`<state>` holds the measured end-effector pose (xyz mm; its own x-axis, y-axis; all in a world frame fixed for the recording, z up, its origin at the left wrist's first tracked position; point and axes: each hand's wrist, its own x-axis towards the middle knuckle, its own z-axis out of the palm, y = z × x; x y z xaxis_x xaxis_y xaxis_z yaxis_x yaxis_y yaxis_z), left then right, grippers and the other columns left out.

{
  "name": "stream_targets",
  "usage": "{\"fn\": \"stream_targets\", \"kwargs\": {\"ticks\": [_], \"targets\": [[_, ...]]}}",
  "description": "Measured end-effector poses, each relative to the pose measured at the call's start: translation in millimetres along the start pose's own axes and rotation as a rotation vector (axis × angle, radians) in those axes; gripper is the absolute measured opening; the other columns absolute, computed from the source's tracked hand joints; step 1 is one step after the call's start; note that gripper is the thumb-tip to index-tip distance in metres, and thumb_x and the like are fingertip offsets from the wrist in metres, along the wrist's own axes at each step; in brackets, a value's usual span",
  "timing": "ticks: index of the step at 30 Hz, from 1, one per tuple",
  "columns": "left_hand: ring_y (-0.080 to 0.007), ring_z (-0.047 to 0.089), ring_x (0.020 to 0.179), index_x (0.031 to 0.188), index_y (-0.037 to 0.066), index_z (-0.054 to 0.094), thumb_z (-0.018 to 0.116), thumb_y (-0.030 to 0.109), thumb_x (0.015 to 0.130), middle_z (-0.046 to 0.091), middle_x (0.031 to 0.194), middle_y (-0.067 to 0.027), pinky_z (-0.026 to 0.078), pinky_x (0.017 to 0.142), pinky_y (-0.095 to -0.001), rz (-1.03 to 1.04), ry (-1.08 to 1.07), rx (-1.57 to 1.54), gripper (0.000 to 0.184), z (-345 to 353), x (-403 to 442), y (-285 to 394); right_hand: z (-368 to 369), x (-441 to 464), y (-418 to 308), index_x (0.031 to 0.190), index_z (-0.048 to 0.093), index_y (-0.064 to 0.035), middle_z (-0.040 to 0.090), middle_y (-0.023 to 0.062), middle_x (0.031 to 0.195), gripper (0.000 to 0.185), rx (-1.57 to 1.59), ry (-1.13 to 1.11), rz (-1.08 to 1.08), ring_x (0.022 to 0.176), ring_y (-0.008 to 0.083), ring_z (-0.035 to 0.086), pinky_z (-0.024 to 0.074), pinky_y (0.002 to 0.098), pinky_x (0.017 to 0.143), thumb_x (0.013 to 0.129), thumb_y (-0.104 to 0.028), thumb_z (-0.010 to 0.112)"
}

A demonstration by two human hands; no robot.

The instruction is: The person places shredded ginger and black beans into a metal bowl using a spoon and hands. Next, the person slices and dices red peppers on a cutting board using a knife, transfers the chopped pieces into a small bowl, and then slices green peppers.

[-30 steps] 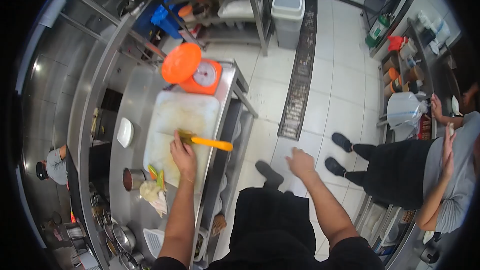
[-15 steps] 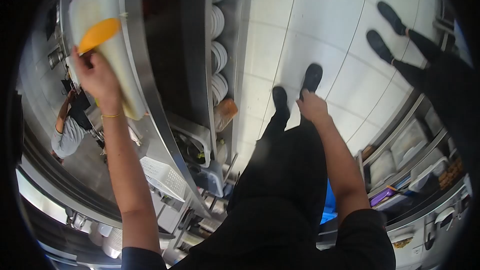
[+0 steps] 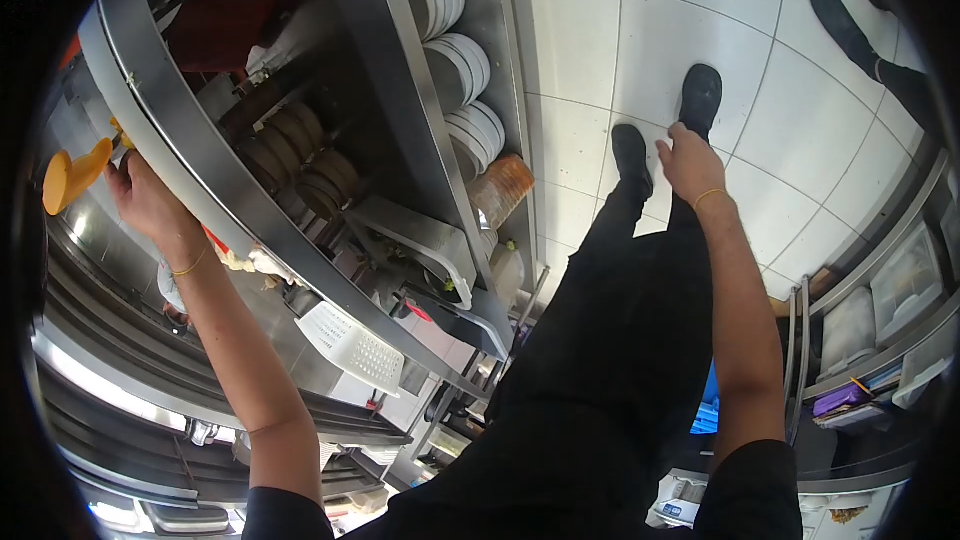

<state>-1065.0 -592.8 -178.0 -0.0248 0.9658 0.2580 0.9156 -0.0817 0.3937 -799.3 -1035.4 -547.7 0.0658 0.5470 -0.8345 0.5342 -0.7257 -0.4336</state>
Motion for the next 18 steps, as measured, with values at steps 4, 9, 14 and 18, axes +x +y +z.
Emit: {"fn": "stream_targets", "kwargs": {"ticks": [4,9,14,18], "targets": [[-0.0103,0.065,0.076,0.129,0.003,0.061,0.061,0.011,0.100,0.070,0.094,-0.0016,0.054,0.069,-0.0278,0.033,-0.016,-0.009,0.030,-3,2,-4,-11,-9,40,0.120,0.062,-0.0026,0.073,0.0229,0.112,0.033,-0.073,0.045,0.000,0.108,0.0443,0.070,0.0555,0.0537,0.091,0.105,-0.032,0.063],[-0.0090,0.060,0.079,0.116,0.002,0.064,0.059,0.008,0.100,0.066,0.093,-0.0009,0.052,0.072,-0.0275,0.037,0.011,-0.013,0.018,0,-1,1,-23,-7,48,0.119,0.062,-0.0026,0.073,0.0224,0.111,0.032,0.008,0.062,0.082,0.107,0.0431,0.070,0.0557,0.0518,0.090,0.105,-0.031,0.063],[-0.0095,0.061,0.076,0.111,0.001,0.064,0.055,0.007,0.101,0.066,0.092,-0.0009,0.052,0.070,-0.0276,0.013,0.005,-0.045,0.014,-3,0,-4,-3,1,46,0.121,0.061,-0.0044,0.072,0.0211,0.111,0.030,0.033,0.105,0.050,0.106,0.0420,0.070,0.0556,0.0516,0.090,0.105,-0.029,0.063],[-0.0097,0.061,0.077,0.108,0.001,0.065,0.055,0.007,0.101,0.066,0.092,-0.0015,0.052,0.071,-0.0278,0.008,0.024,-0.006,0.013,-5,1,-6,9,0,22,0.121,0.061,-0.0045,0.072,0.0212,0.112,0.030,0.096,0.035,0.037,0.107,0.0417,0.070,0.0557,0.0518,0.091,0.104,-0.029,0.065]]}}
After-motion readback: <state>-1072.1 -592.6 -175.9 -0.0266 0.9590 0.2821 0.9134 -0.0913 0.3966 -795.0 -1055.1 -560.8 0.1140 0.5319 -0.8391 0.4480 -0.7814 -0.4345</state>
